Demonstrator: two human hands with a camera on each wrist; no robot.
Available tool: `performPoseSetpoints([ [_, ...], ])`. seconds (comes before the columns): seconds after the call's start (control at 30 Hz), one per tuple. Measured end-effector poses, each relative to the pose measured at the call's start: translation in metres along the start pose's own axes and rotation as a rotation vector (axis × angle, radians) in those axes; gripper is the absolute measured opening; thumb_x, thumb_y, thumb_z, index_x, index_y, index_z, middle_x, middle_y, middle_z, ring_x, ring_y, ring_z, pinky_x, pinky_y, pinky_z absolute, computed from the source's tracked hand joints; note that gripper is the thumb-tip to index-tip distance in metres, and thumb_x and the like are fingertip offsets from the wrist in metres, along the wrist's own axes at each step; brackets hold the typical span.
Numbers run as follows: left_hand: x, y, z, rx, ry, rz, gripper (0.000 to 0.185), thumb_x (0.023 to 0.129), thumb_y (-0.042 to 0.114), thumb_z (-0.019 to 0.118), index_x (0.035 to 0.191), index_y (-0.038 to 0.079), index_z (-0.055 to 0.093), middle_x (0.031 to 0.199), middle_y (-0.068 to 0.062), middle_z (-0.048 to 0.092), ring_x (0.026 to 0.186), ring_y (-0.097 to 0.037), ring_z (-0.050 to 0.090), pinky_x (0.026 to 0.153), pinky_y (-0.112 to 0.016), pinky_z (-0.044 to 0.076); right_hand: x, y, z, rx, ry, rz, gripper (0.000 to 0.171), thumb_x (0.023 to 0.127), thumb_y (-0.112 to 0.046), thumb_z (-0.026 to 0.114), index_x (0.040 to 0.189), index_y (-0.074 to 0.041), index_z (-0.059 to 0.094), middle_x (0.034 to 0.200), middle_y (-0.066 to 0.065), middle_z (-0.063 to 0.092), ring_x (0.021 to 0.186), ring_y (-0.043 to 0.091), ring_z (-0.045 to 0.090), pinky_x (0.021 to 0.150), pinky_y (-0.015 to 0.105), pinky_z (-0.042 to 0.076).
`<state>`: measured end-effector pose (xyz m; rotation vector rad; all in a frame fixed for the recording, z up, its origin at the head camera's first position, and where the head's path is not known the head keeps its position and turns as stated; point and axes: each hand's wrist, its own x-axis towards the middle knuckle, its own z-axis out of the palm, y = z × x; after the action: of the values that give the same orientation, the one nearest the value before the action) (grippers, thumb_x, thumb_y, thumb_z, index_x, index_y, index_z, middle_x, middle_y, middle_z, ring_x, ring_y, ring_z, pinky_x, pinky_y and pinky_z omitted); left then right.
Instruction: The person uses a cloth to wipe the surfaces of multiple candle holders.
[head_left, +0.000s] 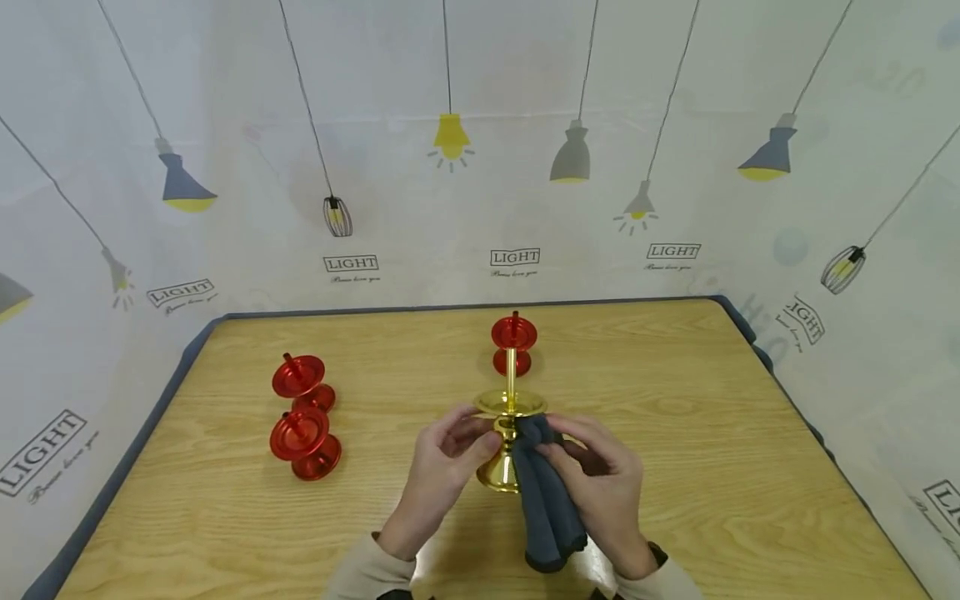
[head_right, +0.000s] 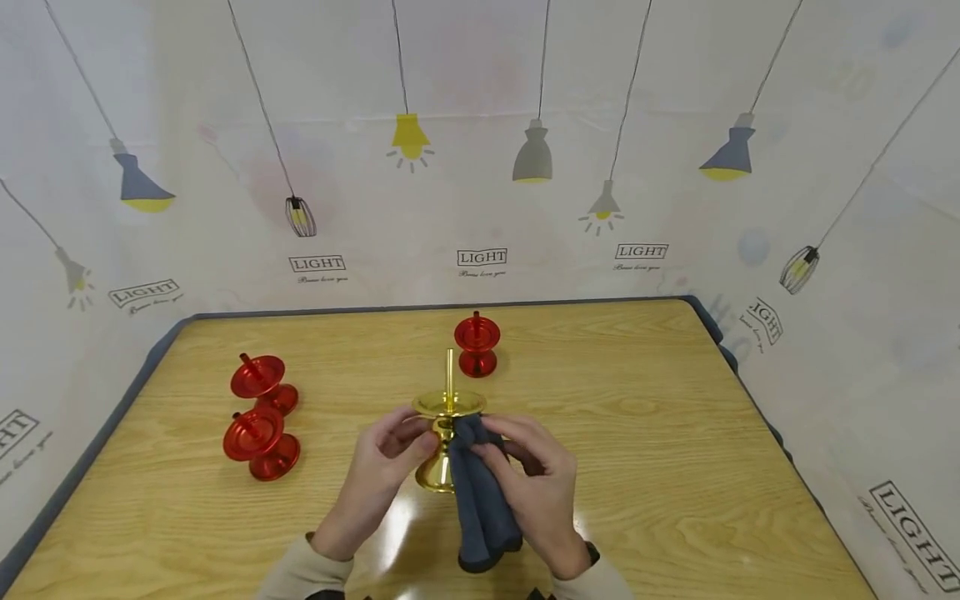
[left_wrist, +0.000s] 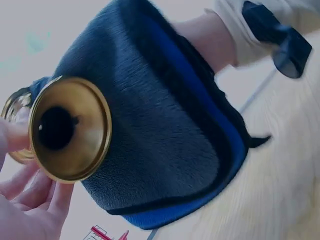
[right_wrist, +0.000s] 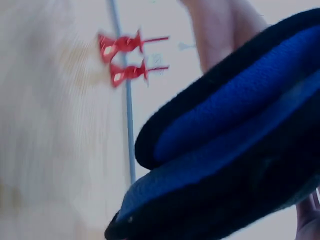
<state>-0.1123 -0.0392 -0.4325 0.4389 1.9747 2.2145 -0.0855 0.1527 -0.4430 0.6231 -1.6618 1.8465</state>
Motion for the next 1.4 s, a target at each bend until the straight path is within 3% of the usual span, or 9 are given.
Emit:
performPoseSetpoints([
  [0.17, 0.000, -0.001, 0.008, 0.033, 0.045, 0.060, 0.026, 0.096, 0.013, 0.071, 0.117, -0.001, 0.069, 0.112, -0.020, 0.070, 0.094, -0.011, 0.068, 0.083, -0.025, 0.055, 0.003, 0.002, 0.002, -0.157, -0.019, -0.146, 0.037, 0.076, 0.023, 0.074, 0.110, 0.010, 0.072, 0.110, 0.015, 0.073, 0.104, 0.015, 0.072, 0.084, 0.024, 0.059],
  [0.3, 0.001, -0.004, 0.006, 0.015, 0.049, 0.031, 0.031, 0.094, 0.015, 0.073, 0.122, 0.001, 0.068, 0.116, -0.017, 0.071, 0.099, -0.013, 0.070, 0.086, -0.027, 0.056, 0.003, 0.005, 0.004, -0.175, -0.052, -0.185, 0.034, 0.078, 0.019, 0.076, 0.110, 0.008, 0.072, 0.108, 0.018, 0.072, 0.105, 0.014, 0.072, 0.084, 0.023, 0.059],
  [0.47, 0.002, -0.005, -0.003, -0.023, -0.001, -0.074, 0.039, 0.098, 0.022, 0.070, 0.129, -0.001, 0.065, 0.118, -0.011, 0.070, 0.102, -0.014, 0.066, 0.087, -0.027, 0.054, 0.005, 0.007, 0.003, -0.045, -0.050, -0.050, 0.034, 0.079, 0.024, 0.070, 0.110, 0.013, 0.070, 0.112, 0.008, 0.074, 0.104, 0.014, 0.072, 0.084, 0.027, 0.060],
  [0.6, 0.005, -0.003, -0.007, -0.033, -0.037, -0.100, 0.045, 0.099, 0.026, 0.068, 0.130, -0.007, 0.063, 0.118, -0.013, 0.069, 0.104, -0.014, 0.064, 0.088, -0.026, 0.053, 0.007, 0.010, 0.002, 0.019, -0.024, 0.110, 0.029, 0.082, 0.021, 0.070, 0.110, 0.014, 0.068, 0.111, -0.001, 0.074, 0.104, 0.012, 0.071, 0.087, 0.030, 0.060],
  [0.67, 0.005, -0.003, -0.007, -0.037, -0.023, -0.091, 0.045, 0.098, 0.024, 0.069, 0.131, -0.006, 0.062, 0.119, -0.015, 0.069, 0.104, -0.015, 0.064, 0.089, -0.026, 0.053, 0.007, 0.011, 0.002, 0.027, -0.016, 0.139, 0.028, 0.083, 0.019, 0.070, 0.111, 0.015, 0.068, 0.111, -0.002, 0.075, 0.104, 0.012, 0.071, 0.087, 0.030, 0.059],
  [0.93, 0.001, -0.010, 0.002, 0.031, 0.084, 0.073, 0.024, 0.096, 0.005, 0.069, 0.117, -0.006, 0.066, 0.108, -0.014, 0.070, 0.095, -0.010, 0.067, 0.085, -0.024, 0.055, 0.004, 0.013, 0.003, -0.094, -0.028, -0.020, 0.039, 0.077, 0.024, 0.072, 0.112, 0.006, 0.072, 0.111, 0.008, 0.074, 0.104, 0.012, 0.071, 0.081, 0.024, 0.060],
  [1.1, -0.001, -0.012, 0.001, 0.019, 0.113, 0.046, 0.029, 0.093, 0.009, 0.074, 0.118, -0.003, 0.067, 0.106, -0.013, 0.071, 0.095, -0.011, 0.068, 0.087, -0.025, 0.056, 0.003, 0.013, 0.006, -0.160, -0.062, -0.064, 0.041, 0.076, 0.023, 0.075, 0.112, 0.004, 0.073, 0.110, 0.011, 0.074, 0.102, 0.012, 0.071, 0.079, 0.021, 0.059],
  [1.27, 0.000, -0.013, -0.005, -0.006, 0.084, -0.004, 0.036, 0.093, 0.015, 0.075, 0.123, -0.001, 0.066, 0.110, -0.014, 0.072, 0.098, -0.014, 0.068, 0.090, -0.027, 0.055, 0.002, 0.014, 0.004, -0.061, -0.059, 0.084, 0.033, 0.081, 0.020, 0.072, 0.112, 0.010, 0.070, 0.113, 0.000, 0.074, 0.104, 0.011, 0.071, 0.083, 0.025, 0.060],
  [1.4, 0.000, -0.013, -0.010, 0.004, 0.041, 0.003, 0.032, 0.096, 0.019, 0.071, 0.121, 0.000, 0.068, 0.113, -0.010, 0.071, 0.099, -0.014, 0.067, 0.088, -0.027, 0.053, 0.004, 0.014, 0.002, 0.012, -0.049, 0.216, 0.030, 0.083, 0.018, 0.071, 0.113, 0.013, 0.067, 0.111, -0.006, 0.075, 0.103, 0.010, 0.072, 0.084, 0.026, 0.060],
])
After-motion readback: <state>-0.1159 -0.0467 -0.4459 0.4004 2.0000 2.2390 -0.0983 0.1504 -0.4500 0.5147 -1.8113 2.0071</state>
